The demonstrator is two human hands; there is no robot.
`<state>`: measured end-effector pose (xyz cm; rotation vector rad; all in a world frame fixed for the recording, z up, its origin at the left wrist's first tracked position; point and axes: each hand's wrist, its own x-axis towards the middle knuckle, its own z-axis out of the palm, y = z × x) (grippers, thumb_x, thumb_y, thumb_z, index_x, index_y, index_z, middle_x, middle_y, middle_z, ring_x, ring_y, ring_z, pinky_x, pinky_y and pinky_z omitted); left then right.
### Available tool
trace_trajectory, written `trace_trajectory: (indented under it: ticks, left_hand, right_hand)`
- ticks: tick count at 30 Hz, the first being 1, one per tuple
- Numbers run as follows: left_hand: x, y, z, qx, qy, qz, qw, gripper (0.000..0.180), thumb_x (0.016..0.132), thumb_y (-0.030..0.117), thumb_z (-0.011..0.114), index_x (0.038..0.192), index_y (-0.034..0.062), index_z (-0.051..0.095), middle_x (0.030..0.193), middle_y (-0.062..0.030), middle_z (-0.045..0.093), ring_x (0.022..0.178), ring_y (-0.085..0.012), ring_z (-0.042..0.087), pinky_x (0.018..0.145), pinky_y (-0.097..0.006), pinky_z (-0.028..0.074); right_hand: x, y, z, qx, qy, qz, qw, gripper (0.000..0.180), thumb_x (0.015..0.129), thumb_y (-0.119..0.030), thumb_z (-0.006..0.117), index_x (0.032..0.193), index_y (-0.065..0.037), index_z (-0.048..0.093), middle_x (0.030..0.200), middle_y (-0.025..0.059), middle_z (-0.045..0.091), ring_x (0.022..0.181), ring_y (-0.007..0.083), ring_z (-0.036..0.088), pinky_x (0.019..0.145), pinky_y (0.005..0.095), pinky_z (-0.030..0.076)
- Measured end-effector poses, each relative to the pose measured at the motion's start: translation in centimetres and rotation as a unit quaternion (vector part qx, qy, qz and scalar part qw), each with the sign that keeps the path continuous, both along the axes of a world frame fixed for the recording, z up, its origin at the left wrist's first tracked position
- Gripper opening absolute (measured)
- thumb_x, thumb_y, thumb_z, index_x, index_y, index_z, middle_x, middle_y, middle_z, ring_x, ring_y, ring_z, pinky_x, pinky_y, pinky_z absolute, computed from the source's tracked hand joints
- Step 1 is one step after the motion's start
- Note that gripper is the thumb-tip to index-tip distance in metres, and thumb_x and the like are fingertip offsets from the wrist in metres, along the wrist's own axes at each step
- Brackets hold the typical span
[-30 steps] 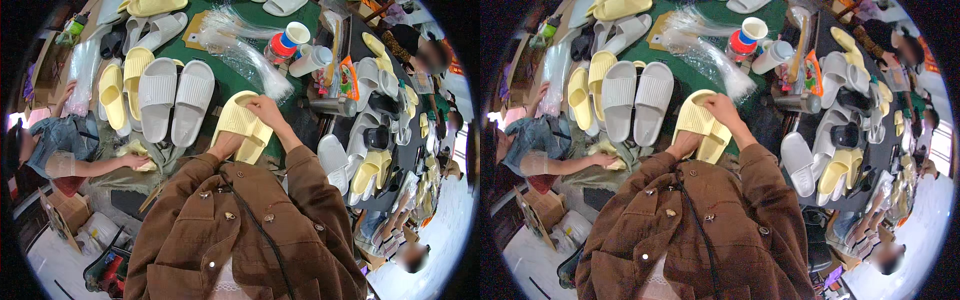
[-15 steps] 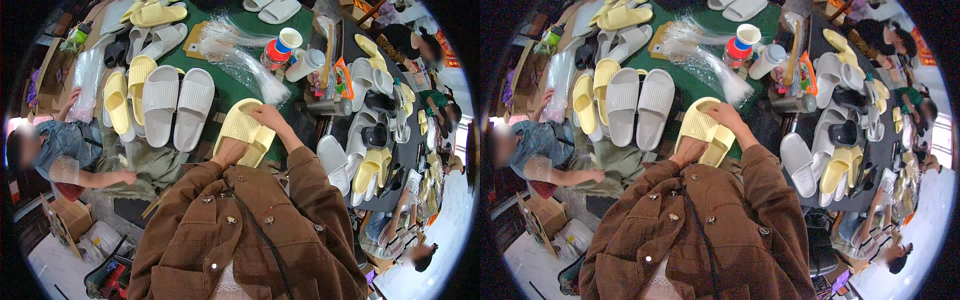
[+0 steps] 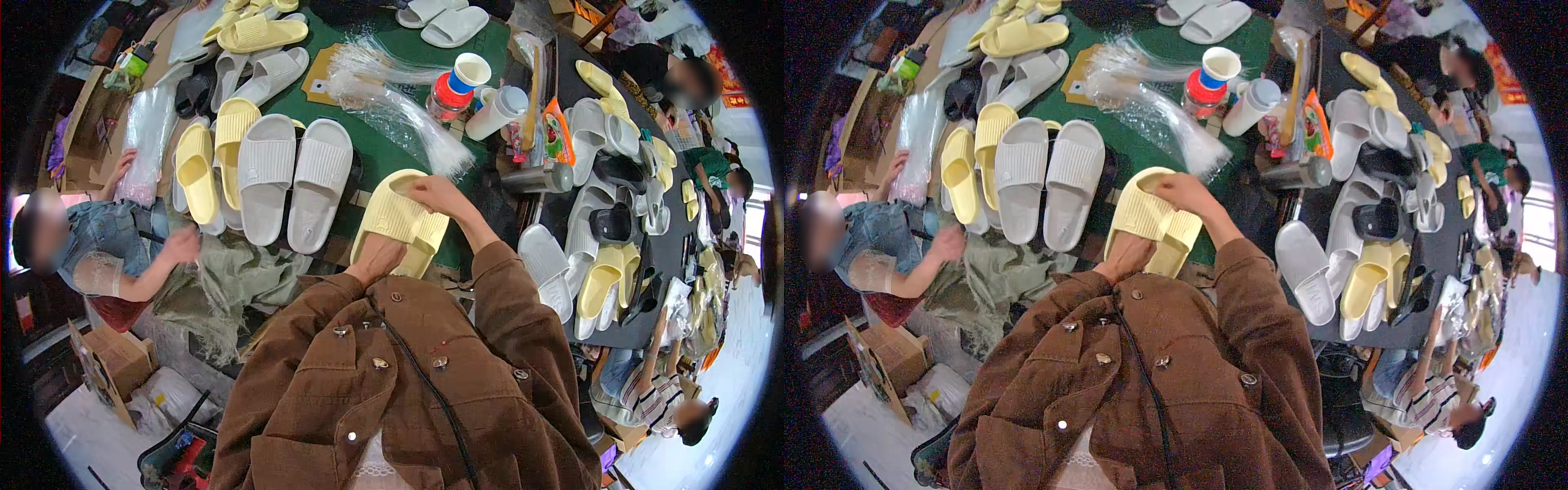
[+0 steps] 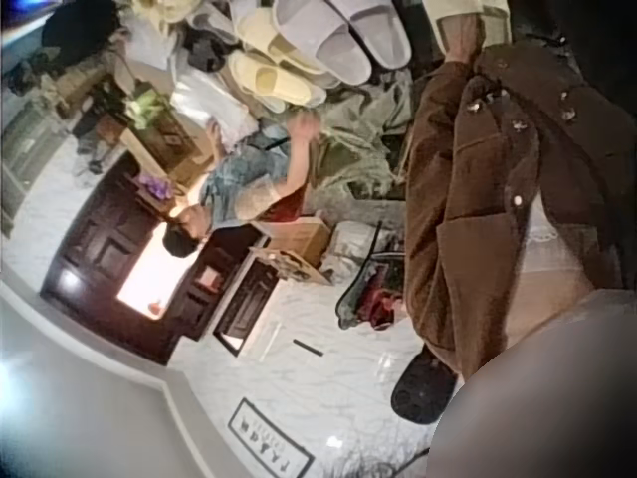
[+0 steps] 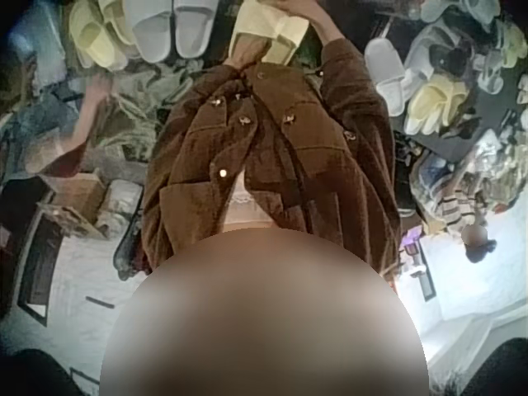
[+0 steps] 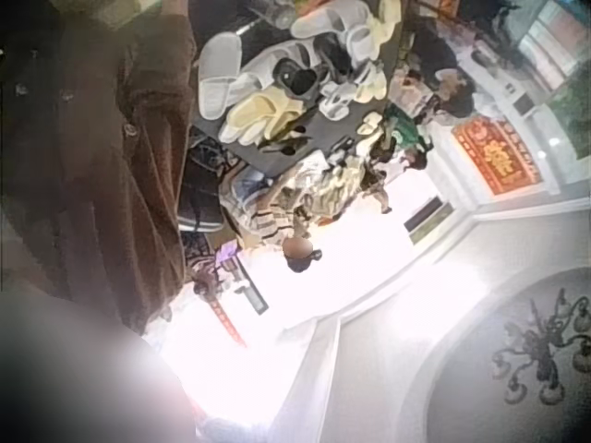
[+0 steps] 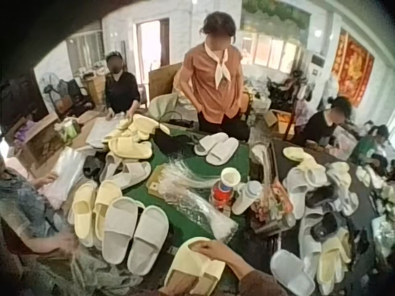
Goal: Inspecting and organizing pairs of foam slippers on a work table.
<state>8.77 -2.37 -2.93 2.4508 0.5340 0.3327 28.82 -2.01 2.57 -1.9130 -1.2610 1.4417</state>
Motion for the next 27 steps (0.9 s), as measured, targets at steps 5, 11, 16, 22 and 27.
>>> trace_trajectory:
  ticks: [5,11,16,22,27]
  left_hand:
    - [-0.1,0.0,-0.3,0.033,-0.031,0.005,0.999,0.028,0.071,0.009,0.053,0.098,0.0010,0.056,0.095,-0.0207,0.056,0.088,-0.0388,0.052,0.077,-0.046,0.042]
    - [0.0,0.1,-0.5,0.061,-0.024,-0.009,0.998,0.027,0.072,0.008,0.052,0.098,0.0010,0.056,0.092,-0.0203,0.057,0.086,-0.0373,0.054,0.076,-0.044,0.043]
    - [0.1,0.0,-0.5,0.044,0.031,-0.033,0.998,0.026,0.072,0.007,0.053,0.096,-0.0005,0.057,0.090,-0.0188,0.057,0.083,-0.0351,0.055,0.074,-0.043,0.044]
    - [0.0,0.0,0.0,0.048,0.036,-0.018,0.998,0.027,0.072,0.007,0.052,0.097,-0.0019,0.057,0.091,-0.0192,0.057,0.086,-0.0335,0.055,0.078,-0.042,0.043]
    - [0.0,0.2,-0.1,0.074,0.004,-0.036,0.997,0.029,0.072,0.008,0.051,0.099,-0.0020,0.056,0.095,-0.0203,0.057,0.092,-0.0341,0.054,0.083,-0.043,0.041]
  right_hand:
    - [-0.7,-0.3,-1.1,0.080,-0.060,0.015,0.995,0.031,0.083,-0.031,0.052,0.097,-0.005,0.061,0.079,0.0109,0.062,0.070,0.0217,0.058,0.063,0.0328,0.045]
    - [0.4,0.0,-2.1,0.069,-0.080,0.084,0.991,0.031,0.079,-0.031,0.054,0.095,-0.006,0.063,0.089,0.0170,0.062,0.078,0.0319,0.059,0.069,0.0362,0.047]
    - [0.1,0.1,-1.2,0.028,-0.135,0.057,0.989,0.027,0.073,-0.027,0.059,0.085,-0.004,0.065,0.075,0.0183,0.062,0.065,0.0319,0.060,0.061,0.0383,0.047]
    - [-0.5,0.3,-0.4,0.067,-0.183,0.052,0.979,0.024,0.072,-0.023,0.058,0.081,-0.002,0.064,0.066,0.0175,0.060,0.059,0.0268,0.059,0.057,0.0372,0.046]
    - [1.4,0.7,-0.2,0.009,-0.086,0.126,0.988,0.025,0.074,-0.024,0.056,0.074,0.000,0.061,0.056,0.0119,0.055,0.049,0.0183,0.051,0.049,0.0337,0.041]
